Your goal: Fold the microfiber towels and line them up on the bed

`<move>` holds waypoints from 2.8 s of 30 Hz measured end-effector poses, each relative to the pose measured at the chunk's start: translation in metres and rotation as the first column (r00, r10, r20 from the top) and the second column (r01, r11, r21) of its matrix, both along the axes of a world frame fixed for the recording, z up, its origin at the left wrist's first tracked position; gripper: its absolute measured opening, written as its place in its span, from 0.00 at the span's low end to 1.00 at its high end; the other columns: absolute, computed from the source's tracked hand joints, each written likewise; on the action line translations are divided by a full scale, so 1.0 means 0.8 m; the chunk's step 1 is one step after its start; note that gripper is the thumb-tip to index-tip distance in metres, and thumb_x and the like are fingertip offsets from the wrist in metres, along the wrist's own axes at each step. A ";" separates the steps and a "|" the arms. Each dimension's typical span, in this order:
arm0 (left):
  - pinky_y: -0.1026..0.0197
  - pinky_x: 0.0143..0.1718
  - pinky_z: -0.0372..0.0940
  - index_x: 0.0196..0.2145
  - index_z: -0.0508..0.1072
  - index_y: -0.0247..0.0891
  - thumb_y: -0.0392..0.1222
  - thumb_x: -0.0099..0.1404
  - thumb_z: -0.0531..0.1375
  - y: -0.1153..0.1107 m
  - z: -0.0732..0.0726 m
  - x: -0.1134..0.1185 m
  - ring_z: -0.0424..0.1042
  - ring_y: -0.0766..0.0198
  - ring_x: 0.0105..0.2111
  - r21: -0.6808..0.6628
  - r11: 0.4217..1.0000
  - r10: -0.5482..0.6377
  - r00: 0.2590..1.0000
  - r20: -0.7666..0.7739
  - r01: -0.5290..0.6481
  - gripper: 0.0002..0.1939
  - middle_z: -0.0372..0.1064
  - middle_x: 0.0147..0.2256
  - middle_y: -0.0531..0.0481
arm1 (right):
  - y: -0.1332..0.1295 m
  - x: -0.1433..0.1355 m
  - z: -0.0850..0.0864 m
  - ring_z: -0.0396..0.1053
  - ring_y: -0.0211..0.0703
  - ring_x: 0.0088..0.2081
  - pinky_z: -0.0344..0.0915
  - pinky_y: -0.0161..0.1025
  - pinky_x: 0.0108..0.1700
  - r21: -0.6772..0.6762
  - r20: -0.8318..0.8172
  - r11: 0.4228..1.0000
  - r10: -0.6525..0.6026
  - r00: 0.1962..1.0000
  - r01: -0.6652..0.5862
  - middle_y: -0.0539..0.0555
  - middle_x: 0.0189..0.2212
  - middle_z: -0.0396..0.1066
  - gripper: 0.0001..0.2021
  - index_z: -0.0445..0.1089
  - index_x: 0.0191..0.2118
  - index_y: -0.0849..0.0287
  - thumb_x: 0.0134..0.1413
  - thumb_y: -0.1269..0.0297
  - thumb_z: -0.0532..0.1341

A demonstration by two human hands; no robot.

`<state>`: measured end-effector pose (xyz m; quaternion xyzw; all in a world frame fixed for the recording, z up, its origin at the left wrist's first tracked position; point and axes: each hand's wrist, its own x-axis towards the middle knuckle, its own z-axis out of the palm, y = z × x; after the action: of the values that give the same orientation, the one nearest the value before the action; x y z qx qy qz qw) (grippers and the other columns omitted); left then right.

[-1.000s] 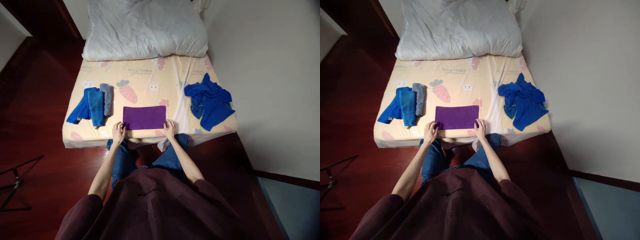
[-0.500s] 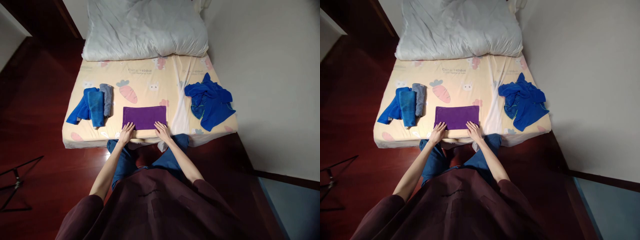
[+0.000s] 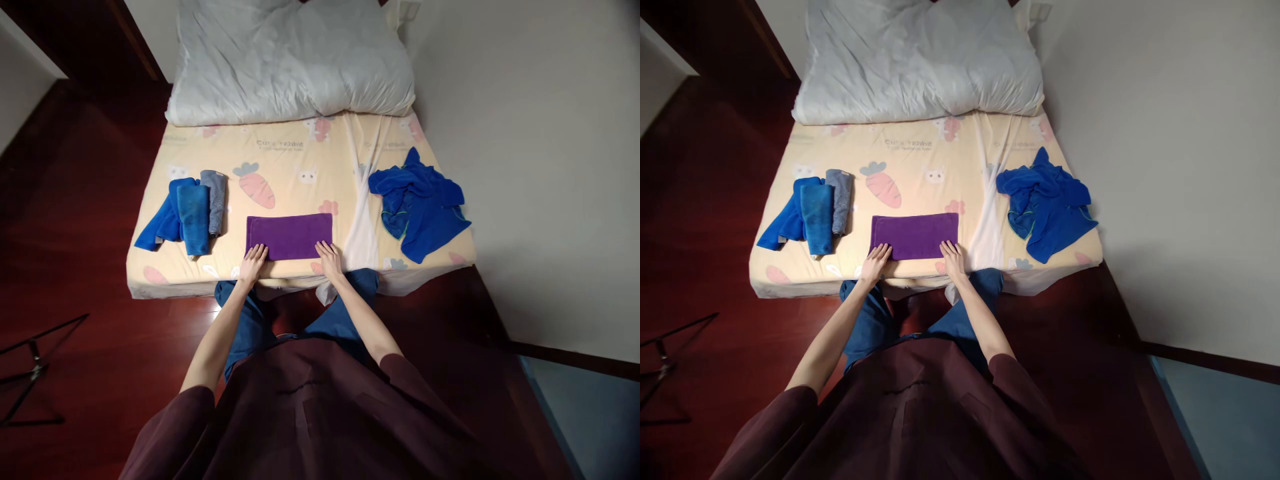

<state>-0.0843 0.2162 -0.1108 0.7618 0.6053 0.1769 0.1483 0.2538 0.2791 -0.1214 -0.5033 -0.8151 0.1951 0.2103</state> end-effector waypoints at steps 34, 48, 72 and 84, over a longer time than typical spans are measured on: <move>0.51 0.70 0.54 0.66 0.66 0.37 0.22 0.58 0.49 -0.071 -0.017 -0.016 0.57 0.59 0.69 0.007 1.000 0.003 1.000 0.020 -0.003 0.38 0.62 0.66 0.45 | -0.068 0.031 0.002 0.64 0.44 0.66 0.56 0.51 0.71 0.008 -0.118 0.999 -0.035 0.992 0.036 0.54 0.62 0.71 0.33 0.72 0.62 0.57 0.52 0.83 0.51; 0.47 0.64 0.64 0.54 0.75 0.38 0.34 0.60 0.54 -0.056 -0.009 -0.054 0.71 0.54 0.58 -0.055 0.978 0.205 0.889 0.409 -0.200 0.25 0.75 0.54 0.43 | -0.025 0.056 -0.012 0.72 0.49 0.54 0.67 0.50 0.62 -0.192 -0.405 0.978 -0.158 0.901 0.085 0.56 0.49 0.78 0.29 0.78 0.50 0.56 0.41 0.77 0.55; 0.56 0.41 0.70 0.39 0.75 0.36 0.60 0.65 0.57 -0.041 -0.010 -0.042 0.73 0.58 0.34 -0.264 0.849 0.528 0.718 0.454 -0.458 0.22 0.74 0.32 0.47 | -0.009 0.044 -0.031 0.70 0.44 0.29 0.71 0.40 0.35 -0.348 -0.539 0.881 -0.467 0.701 0.320 0.52 0.25 0.71 0.24 0.72 0.36 0.60 0.53 0.40 0.63; 0.43 0.70 0.51 0.66 0.64 0.39 0.41 0.73 0.52 -0.071 0.039 0.041 0.53 0.49 0.70 0.114 0.992 0.051 0.997 0.061 -0.058 0.25 0.57 0.68 0.39 | -0.064 0.002 0.046 0.57 0.53 0.68 0.53 0.54 0.71 0.093 -0.151 0.989 -0.100 0.983 0.115 0.58 0.67 0.63 0.24 0.64 0.67 0.55 0.68 0.61 0.54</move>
<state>-0.0515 0.1595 -0.0798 0.7469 0.6100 0.2376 0.1167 0.2555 0.2281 -0.0850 -0.5198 -0.7779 0.1781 0.3048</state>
